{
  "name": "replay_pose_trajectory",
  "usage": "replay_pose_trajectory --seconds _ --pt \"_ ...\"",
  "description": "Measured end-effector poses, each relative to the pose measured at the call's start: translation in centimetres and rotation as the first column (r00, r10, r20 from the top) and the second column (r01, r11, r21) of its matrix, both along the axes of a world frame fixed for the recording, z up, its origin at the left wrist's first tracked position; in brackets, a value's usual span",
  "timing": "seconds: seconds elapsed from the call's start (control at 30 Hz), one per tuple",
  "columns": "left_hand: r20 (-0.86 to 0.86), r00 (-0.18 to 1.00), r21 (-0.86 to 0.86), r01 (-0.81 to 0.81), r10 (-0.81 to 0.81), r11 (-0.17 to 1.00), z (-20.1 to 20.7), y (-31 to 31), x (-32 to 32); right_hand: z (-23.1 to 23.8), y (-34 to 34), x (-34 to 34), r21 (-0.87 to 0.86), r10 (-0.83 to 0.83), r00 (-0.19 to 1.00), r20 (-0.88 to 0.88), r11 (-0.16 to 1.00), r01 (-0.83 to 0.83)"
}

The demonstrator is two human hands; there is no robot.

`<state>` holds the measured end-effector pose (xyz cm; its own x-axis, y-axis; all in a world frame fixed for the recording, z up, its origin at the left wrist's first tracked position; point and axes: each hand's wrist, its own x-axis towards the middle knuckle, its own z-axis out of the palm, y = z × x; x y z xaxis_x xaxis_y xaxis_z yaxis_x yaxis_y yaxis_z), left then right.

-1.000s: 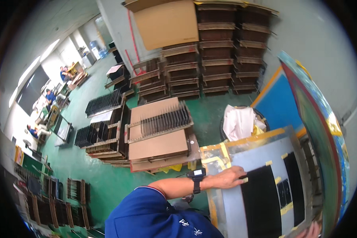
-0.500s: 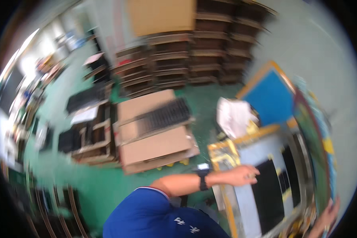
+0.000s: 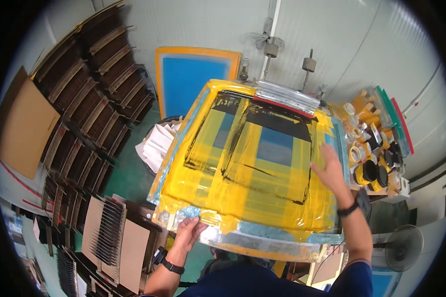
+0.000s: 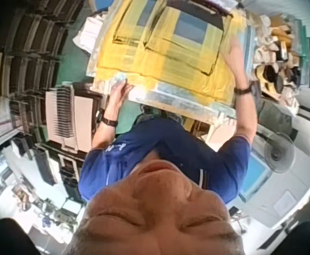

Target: Manually applying ink through a screen stencil onto black rectangular plates and inspecting the results.

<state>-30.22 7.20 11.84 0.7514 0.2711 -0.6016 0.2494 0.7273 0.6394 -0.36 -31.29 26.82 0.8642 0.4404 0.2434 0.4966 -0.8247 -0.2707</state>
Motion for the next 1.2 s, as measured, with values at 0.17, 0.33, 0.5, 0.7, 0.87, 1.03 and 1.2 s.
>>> replay_pose_trajectory --seconds 0.17,0.33,0.5,0.7,0.87,1.03,1.2 --pt "-0.159 0.987 0.103 0.029 -0.012 0.994 -2.7 0.8 0.8 -6.8 0.7 17.7 -0.243 -0.040 0.999 0.002 0.969 0.040" --pt "-0.268 0.962 0.133 0.096 -0.057 0.986 -2.8 1.4 0.9 -10.2 2.8 30.6 -0.444 0.024 0.968 0.250 0.891 0.093" --pt "-0.226 0.973 0.081 0.069 -0.049 0.994 -2.1 1.4 0.8 -9.4 4.0 34.3 -0.422 -0.098 0.981 0.167 0.892 0.161" --pt "-0.265 0.959 0.042 0.117 -0.102 0.992 -2.5 1.9 0.8 -12.4 2.6 32.7 -0.141 0.069 0.989 0.133 0.989 -0.050" --pt "-0.253 0.963 0.028 0.105 -0.094 0.994 -2.4 2.1 1.0 -11.8 1.7 32.4 -0.179 0.115 0.987 0.109 0.979 -0.094" --pt "-0.320 0.940 0.098 0.155 -0.116 0.983 -2.4 2.0 1.1 -10.0 2.9 26.4 -0.249 0.079 0.994 -0.076 0.964 -0.095" --pt "-0.214 0.968 0.064 0.152 -0.135 0.986 -3.0 2.2 0.8 -9.2 3.6 16.7 -0.198 0.127 0.986 -0.106 0.969 -0.146"
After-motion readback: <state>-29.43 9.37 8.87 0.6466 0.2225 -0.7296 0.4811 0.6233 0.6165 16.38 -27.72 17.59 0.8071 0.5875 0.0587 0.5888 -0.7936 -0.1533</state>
